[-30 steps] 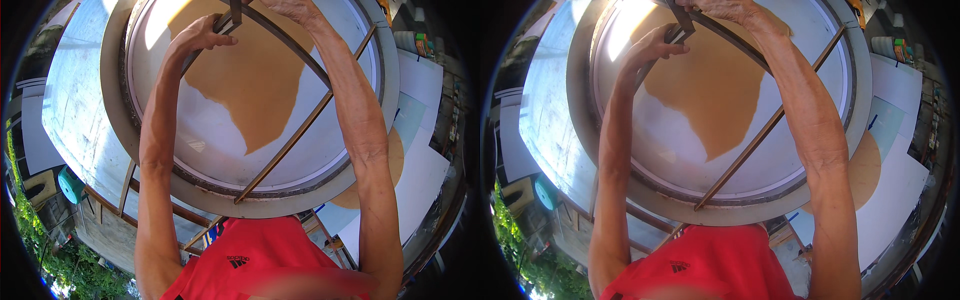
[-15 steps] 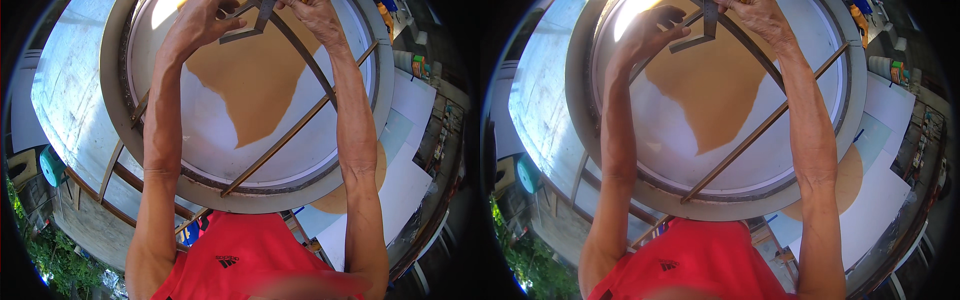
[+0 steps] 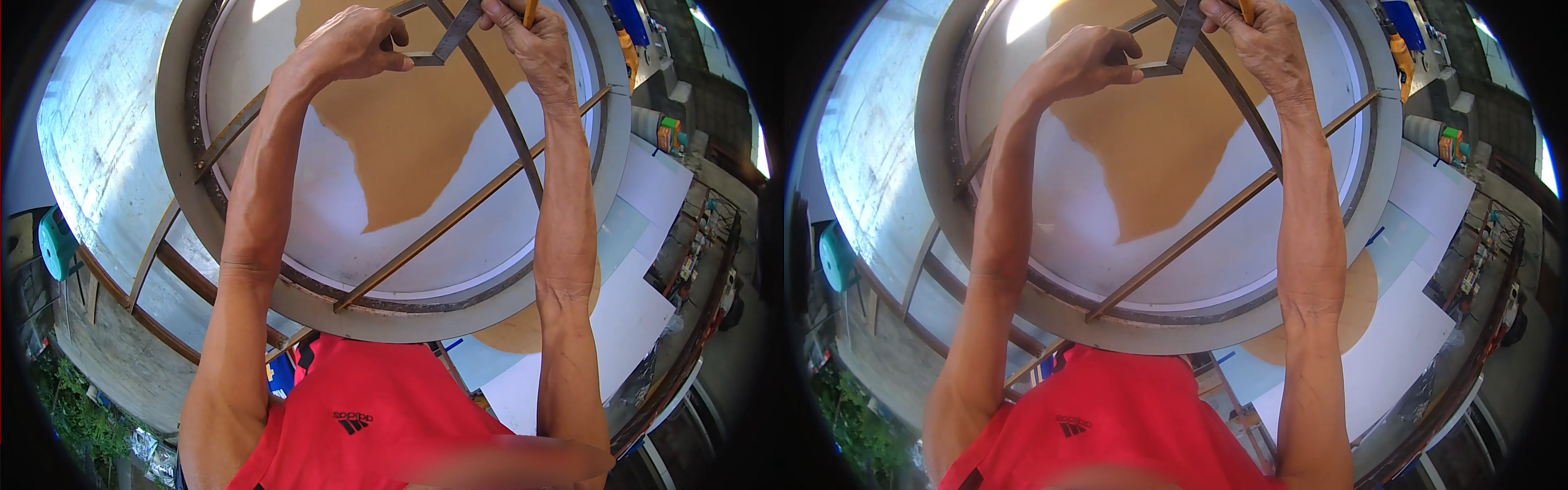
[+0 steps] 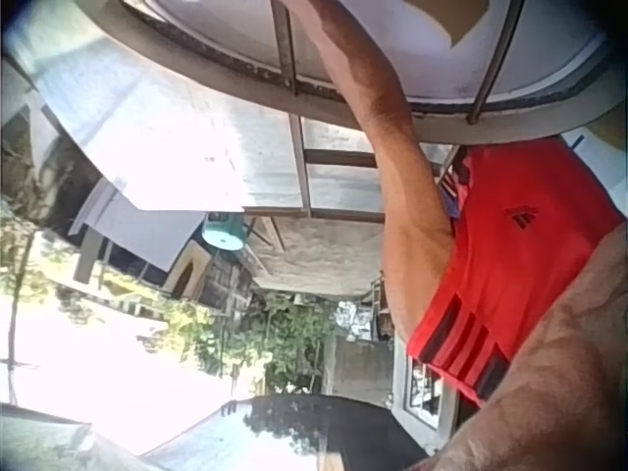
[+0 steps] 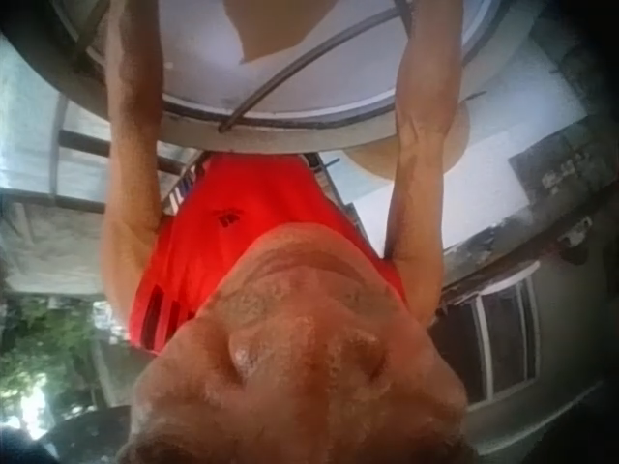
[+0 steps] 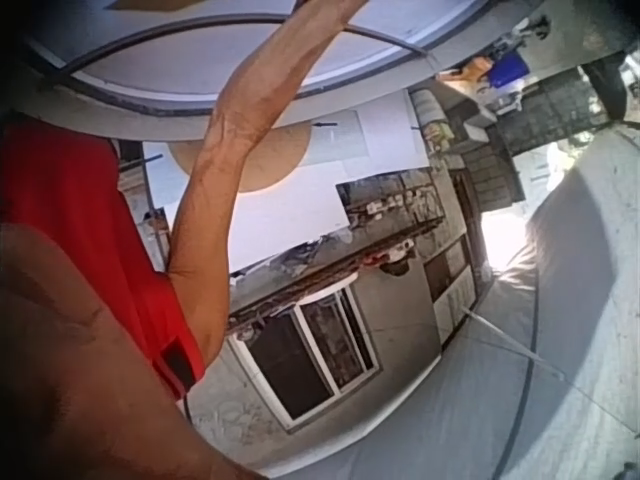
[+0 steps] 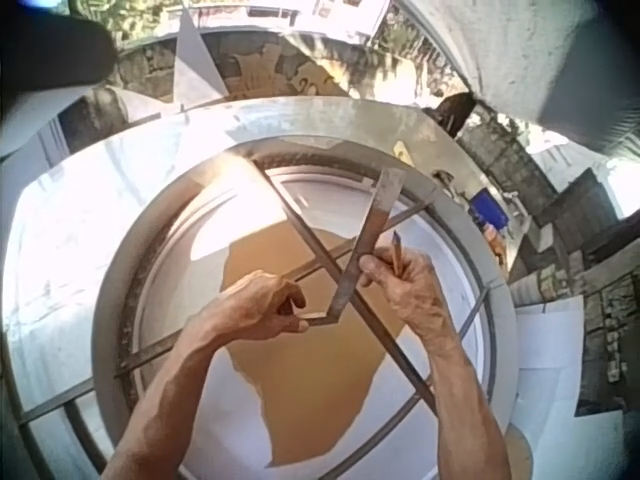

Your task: Measuring and marking a metal circular frame for a sign fabrication.

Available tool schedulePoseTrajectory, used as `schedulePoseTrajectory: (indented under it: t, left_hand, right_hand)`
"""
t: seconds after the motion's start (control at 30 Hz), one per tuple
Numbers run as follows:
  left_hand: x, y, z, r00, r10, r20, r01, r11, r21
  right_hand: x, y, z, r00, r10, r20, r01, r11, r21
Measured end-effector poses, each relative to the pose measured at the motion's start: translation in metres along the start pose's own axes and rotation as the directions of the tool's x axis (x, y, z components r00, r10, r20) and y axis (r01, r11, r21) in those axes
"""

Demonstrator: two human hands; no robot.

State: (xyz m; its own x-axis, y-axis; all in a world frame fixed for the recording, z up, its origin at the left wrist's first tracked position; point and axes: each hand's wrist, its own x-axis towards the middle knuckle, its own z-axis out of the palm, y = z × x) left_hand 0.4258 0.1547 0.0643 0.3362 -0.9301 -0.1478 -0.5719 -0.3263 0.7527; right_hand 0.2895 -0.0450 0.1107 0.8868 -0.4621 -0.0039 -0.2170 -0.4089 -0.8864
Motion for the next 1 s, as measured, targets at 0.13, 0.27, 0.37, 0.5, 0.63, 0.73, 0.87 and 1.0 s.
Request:
schedulePoseTrajectory:
  t: [0.13,0.27,0.37,0.5,0.63,0.73,0.87,1.0]
  left_hand:
    - [0.002,0.001,-0.001,0.999,-0.004,0.041,0.004,1.0,0.008]
    - [0.006,0.001,0.0,0.998,0.059,-0.007,-0.059,0.998,0.013]
    - [0.014,-0.008,-0.006,0.992,0.064,-0.107,-0.06,0.998,0.037]
    - [0.027,-0.047,-0.039,0.791,0.308,-0.528,-0.219,0.949,0.227]
    - [0.083,-0.071,-0.001,0.766,-0.046,-0.642,-0.181,0.942,-0.283]
    - [0.077,-0.077,0.011,0.836,-0.162,-0.524,-0.19,0.811,-0.554]
    - [0.085,-0.08,0.026,0.867,-0.26,-0.425,-0.217,0.571,-0.792]
    - [0.094,-0.084,0.028,0.918,-0.311,-0.246,-0.078,0.467,-0.881]
  right_hand:
    - [-0.006,-0.004,-0.003,1.0,-0.005,-0.005,0.004,0.999,-0.047]
    - [-0.006,-0.007,-0.007,0.999,0.014,-0.033,-0.018,0.995,-0.103]
    - [-0.001,-0.019,0.001,0.989,-0.102,-0.109,0.093,0.992,-0.09]
    - [0.016,-0.033,0.024,0.934,-0.277,-0.225,0.271,0.961,-0.057]
    - [0.02,-0.036,0.034,0.932,-0.258,-0.256,0.189,0.946,-0.265]
    - [0.034,-0.028,0.045,0.948,-0.191,-0.253,0.139,0.968,-0.21]
    - [0.039,-0.015,0.049,0.941,-0.232,-0.245,0.16,0.946,-0.282]
    - [0.04,-0.012,0.046,0.939,-0.238,-0.248,0.156,0.937,-0.312]
